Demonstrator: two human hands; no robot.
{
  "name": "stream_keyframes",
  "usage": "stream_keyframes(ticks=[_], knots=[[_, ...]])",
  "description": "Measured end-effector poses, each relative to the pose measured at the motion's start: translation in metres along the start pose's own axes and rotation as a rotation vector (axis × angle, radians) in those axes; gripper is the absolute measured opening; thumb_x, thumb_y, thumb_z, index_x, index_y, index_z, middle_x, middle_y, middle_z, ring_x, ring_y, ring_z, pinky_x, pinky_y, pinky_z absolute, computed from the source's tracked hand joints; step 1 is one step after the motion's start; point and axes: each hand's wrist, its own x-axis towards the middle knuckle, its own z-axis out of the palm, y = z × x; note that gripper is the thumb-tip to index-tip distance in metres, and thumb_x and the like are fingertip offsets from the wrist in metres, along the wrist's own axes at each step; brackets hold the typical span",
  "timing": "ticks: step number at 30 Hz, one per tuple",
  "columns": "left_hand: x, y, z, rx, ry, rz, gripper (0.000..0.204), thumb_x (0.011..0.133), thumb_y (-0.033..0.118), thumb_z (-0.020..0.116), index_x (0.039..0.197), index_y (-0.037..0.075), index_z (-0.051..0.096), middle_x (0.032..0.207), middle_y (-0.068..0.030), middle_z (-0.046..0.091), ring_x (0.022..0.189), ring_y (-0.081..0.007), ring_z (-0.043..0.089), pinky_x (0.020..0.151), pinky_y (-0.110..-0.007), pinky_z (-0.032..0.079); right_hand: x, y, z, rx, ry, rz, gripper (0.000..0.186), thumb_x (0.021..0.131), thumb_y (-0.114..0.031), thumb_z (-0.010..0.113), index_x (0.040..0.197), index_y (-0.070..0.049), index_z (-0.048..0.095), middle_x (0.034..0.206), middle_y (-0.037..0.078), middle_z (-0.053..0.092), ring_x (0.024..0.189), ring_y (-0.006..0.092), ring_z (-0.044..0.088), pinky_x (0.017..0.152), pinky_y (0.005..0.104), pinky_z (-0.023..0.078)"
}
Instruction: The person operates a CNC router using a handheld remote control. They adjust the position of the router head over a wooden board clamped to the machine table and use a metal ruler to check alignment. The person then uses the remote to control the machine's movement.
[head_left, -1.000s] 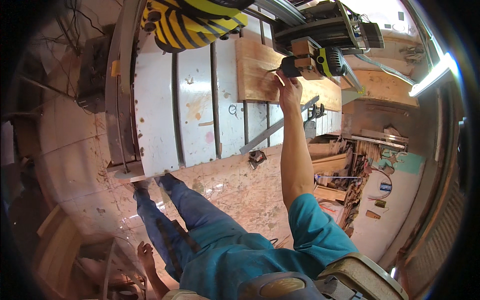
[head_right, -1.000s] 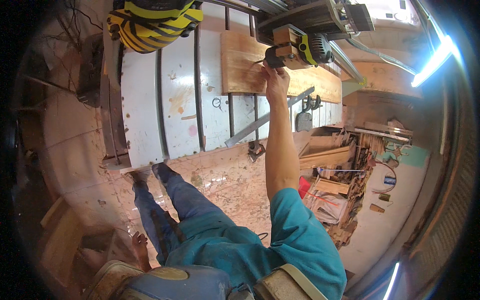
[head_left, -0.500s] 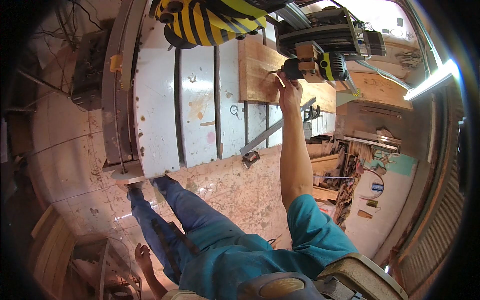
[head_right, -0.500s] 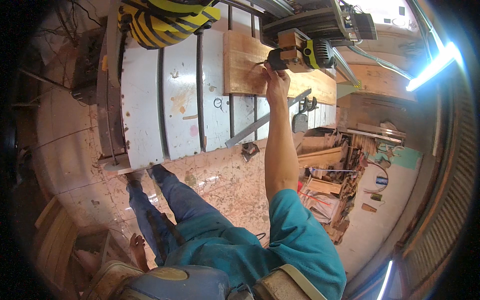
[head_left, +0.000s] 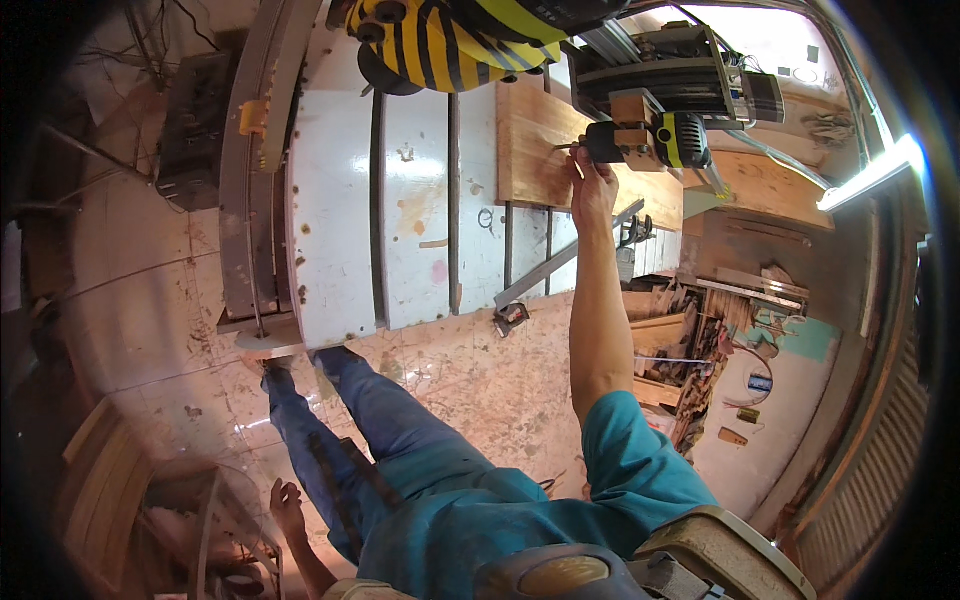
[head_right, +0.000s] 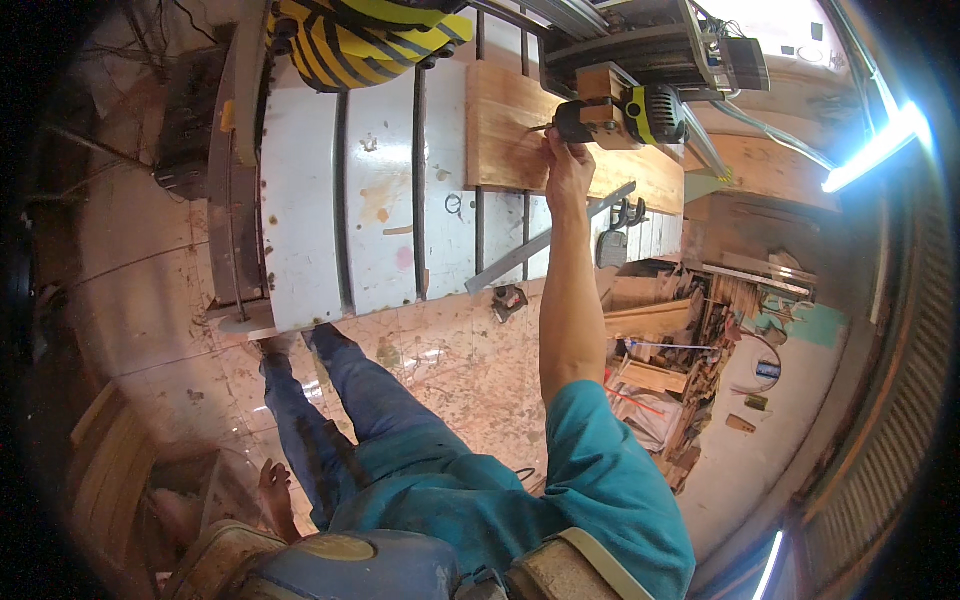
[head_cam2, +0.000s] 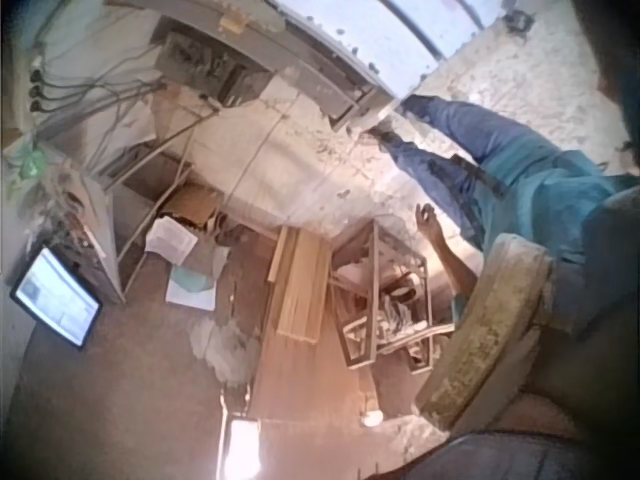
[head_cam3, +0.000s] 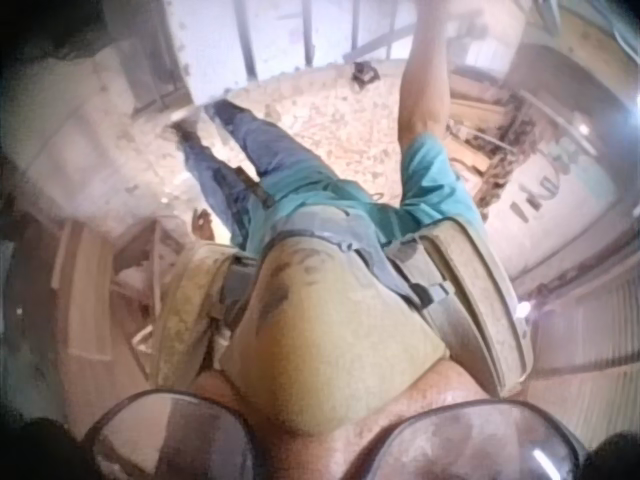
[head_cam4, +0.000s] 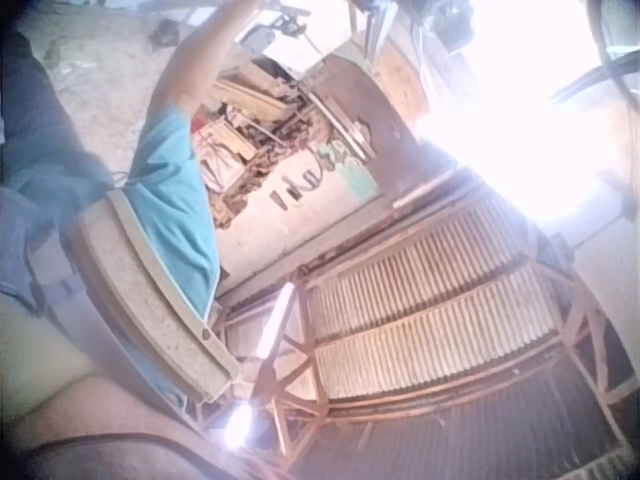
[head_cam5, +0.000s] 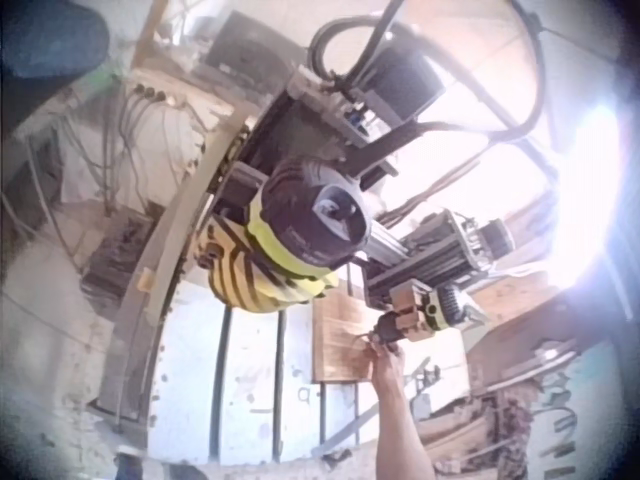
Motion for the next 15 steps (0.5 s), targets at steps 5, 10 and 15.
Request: stream_keyframes(ticks=[5,10,15], knots=[[0.000,-0.004,-0.006,-0.031,0.033,0.014,0.052,0.098,0.022,0.067,0.142,0.000,0.052,0.110,-0.0116,0.069,0.084,-0.0164,0.067,0.067,-0.028,0.054,-0.035,-0.002,0.018,-0.212,0.220,-0.017,0.033,0.096,-0.012,0.067,0.125,0.004,0.064,0.104,0.006,0.068,0.088,0.0135,0.062,0.079,0.0292,0.053],[0.005,0.004,-0.022,-0.019,0.028,0.040,0.050,0.096,0.020,0.068,0.140,0.001,0.052,0.104,-0.0107,0.070,0.080,-0.0144,0.066,0.064,-0.027,0.053,-0.154,-0.011,0.084,-0.578,-0.076,-0.249,0.023,0.095,-0.009,0.069,0.115,0.001,0.069,0.107,0.010,0.068,0.094,0.0150,0.063,0.083,0.0271,0.051],[0.009,0.040,-0.038,0.089,0.007,0.193,0.049,0.095,0.026,0.067,0.134,-0.001,0.058,0.097,-0.0137,0.072,0.079,-0.0167,0.069,0.066,-0.031,0.056,-0.247,-0.017,0.159,-0.688,-0.322,-0.358,0.046,0.093,-0.017,0.070,0.135,-0.003,0.058,0.138,0.022,0.054,0.131,0.0387,0.050,0.108,0.0450,0.041]])
